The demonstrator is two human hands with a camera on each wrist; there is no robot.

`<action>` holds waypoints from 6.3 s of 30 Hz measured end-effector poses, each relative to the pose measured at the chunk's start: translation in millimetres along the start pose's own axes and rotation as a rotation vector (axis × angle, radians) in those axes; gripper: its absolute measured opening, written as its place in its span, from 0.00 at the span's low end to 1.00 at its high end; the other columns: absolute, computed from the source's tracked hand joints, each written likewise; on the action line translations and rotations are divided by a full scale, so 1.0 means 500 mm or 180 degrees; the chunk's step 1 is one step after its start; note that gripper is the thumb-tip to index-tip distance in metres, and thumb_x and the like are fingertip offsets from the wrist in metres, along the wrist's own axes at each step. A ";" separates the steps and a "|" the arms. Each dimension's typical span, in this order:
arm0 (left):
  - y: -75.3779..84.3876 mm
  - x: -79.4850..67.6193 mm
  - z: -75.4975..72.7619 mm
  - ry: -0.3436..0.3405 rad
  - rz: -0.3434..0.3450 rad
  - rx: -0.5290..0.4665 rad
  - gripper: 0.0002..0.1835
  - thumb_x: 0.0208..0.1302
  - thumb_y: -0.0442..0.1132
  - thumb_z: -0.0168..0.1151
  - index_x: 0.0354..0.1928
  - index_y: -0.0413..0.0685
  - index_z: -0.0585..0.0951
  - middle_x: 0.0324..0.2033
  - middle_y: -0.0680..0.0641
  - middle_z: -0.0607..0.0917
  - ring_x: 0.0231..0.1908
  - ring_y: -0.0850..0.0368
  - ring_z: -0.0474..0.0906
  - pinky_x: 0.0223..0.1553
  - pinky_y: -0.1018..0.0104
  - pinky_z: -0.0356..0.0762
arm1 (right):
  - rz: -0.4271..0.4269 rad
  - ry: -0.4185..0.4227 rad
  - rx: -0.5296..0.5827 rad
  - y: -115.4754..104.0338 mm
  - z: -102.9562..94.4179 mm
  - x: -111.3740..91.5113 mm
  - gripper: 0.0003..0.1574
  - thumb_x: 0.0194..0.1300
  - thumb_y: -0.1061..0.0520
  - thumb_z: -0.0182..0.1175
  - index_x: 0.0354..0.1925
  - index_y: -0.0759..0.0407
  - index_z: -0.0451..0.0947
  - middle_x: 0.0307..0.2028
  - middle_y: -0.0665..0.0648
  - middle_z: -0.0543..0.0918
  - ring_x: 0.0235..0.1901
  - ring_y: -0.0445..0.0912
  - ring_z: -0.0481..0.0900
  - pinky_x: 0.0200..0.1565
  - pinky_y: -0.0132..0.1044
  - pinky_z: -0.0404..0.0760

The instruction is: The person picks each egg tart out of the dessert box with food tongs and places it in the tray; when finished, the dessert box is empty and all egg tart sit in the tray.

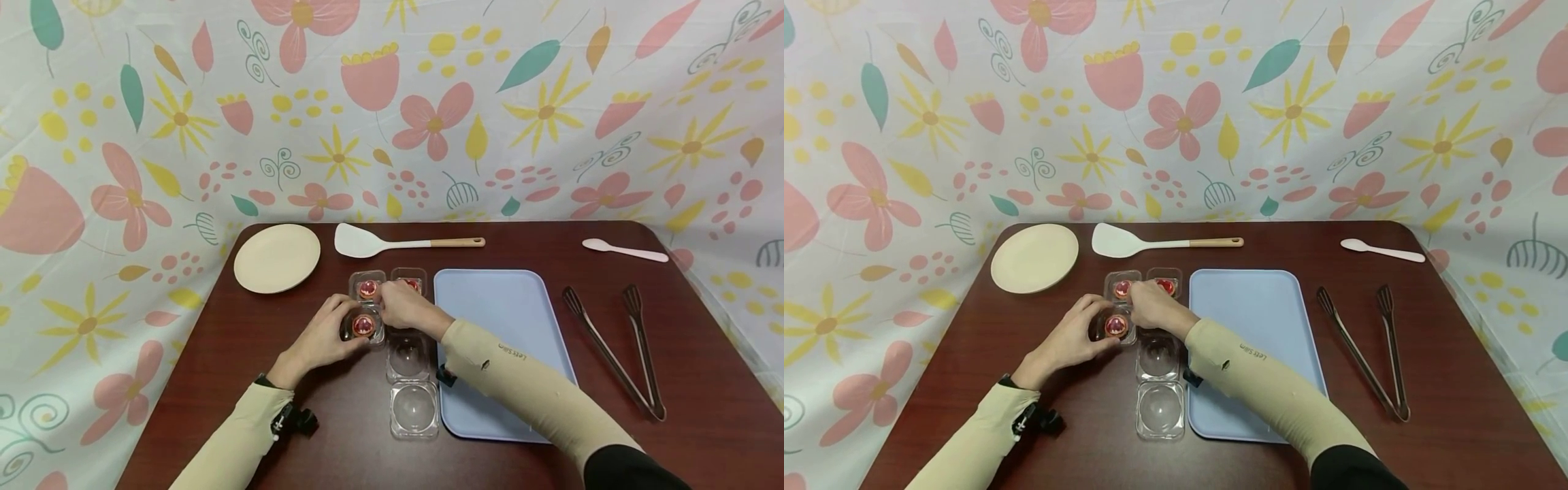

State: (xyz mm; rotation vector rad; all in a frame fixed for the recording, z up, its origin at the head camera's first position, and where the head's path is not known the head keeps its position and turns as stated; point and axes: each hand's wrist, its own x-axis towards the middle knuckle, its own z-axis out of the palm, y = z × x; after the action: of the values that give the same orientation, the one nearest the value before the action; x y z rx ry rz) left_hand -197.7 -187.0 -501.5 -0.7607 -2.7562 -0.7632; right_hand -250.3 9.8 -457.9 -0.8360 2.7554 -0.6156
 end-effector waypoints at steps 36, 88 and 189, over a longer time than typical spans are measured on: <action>0.002 0.004 -0.002 0.0077 0.0159 0.0030 0.38 0.43 0.47 0.80 0.57 0.42 0.77 0.52 0.45 0.74 0.55 0.51 0.73 0.59 0.56 0.71 | 0.0049 -0.0669 -0.0459 -0.013 -0.010 0.023 0.22 0.66 0.64 0.52 0.57 0.70 0.71 0.49 0.62 0.79 0.50 0.52 0.78 0.53 0.42 0.77; 0.005 -0.002 0.002 0.0101 0.0263 0.0170 0.42 0.43 0.48 0.79 0.62 0.42 0.74 0.55 0.45 0.73 0.57 0.50 0.68 0.59 0.54 0.71 | 0.0266 -0.0480 0.0344 -0.002 -0.026 0.009 0.10 0.70 0.58 0.56 0.41 0.53 0.85 0.39 0.52 0.85 0.32 0.43 0.77 0.35 0.36 0.74; 0.060 -0.023 -0.069 0.0243 0.0280 -0.0694 0.36 0.54 0.53 0.71 0.62 0.47 0.70 0.58 0.46 0.73 0.58 0.50 0.72 0.60 0.54 0.69 | 0.0009 -0.0787 0.3315 0.002 -0.017 -0.104 0.21 0.64 0.51 0.56 0.40 0.71 0.76 0.30 0.53 0.75 0.30 0.43 0.69 0.34 0.30 0.69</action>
State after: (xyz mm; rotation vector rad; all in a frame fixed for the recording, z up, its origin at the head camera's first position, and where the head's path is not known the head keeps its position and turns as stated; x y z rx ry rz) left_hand -171.0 -187.9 -462.4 -0.8672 -2.5814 -1.0627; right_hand -210.3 42.9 -447.3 -0.5673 1.7917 -1.5855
